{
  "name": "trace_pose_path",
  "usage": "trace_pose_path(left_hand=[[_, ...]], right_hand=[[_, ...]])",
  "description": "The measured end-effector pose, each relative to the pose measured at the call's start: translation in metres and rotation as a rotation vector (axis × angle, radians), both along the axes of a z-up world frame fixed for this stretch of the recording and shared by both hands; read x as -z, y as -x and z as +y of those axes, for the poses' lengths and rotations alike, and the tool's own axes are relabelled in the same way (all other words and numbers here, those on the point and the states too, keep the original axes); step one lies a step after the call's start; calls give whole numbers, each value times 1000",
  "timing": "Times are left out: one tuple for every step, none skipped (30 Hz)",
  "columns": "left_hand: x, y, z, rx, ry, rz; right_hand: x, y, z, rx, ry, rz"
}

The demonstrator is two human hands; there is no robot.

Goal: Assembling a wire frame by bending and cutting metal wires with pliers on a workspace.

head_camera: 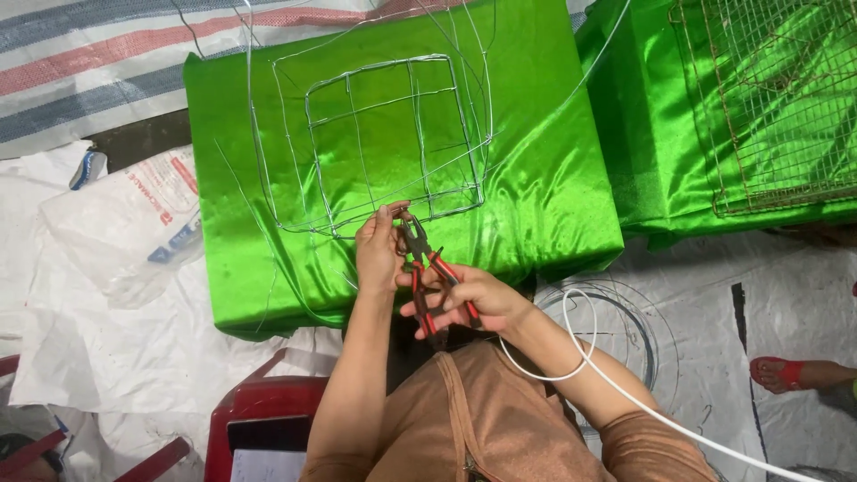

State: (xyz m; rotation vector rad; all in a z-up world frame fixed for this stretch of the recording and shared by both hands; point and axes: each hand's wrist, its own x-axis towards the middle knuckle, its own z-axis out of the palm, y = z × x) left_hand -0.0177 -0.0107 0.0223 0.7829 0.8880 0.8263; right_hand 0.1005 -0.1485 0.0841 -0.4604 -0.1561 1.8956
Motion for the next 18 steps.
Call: trace_pose_path(left_hand=[[-9,2,-2,-3,-1,1],[-17,3,-5,9,-20,54],[-26,4,-8,22,-38,108],[-26,5,-9,23,-39,107],[-27,6,-11,22,-52,129],[-27,7,-13,20,-65,152],[-30,8,-14,19,-66,151],[-33,7,-15,36,-59,138],[-36,7,-15,52,-52,125],[-34,8,-14,51,-52,124],[-31,9,-12,62,-55,127],[-29,10,-11,73,-59,131],[-29,8,-11,73,-59,130],[-28,7,-10,58,-30,92],[-28,6,-10,44,-1,53],[-27,6,-10,44,0,53],[-27,6,-10,47,8,47],[-26,7,-10,47,18,41]], right_hand=[[5,0,2,-3,-1,1],[9,0,3,-8,-22,52],[13,0,4,-12,-42,104],[16,1,5,-11,-43,103],[19,2,5,-17,-44,129],[22,4,6,-23,-45,156],[26,5,4,-24,-46,155],[31,5,2,-27,-46,162],[35,6,1,-31,-47,169],[38,6,1,-32,-47,168],[41,6,2,-35,-53,168],[44,7,1,-38,-60,169],[43,7,2,-38,-60,168],[41,7,2,-33,-66,160],[40,7,3,-28,-72,152],[39,7,3,-29,-71,152],[39,8,4,-19,-81,165],[39,8,4,-12,-90,178]])
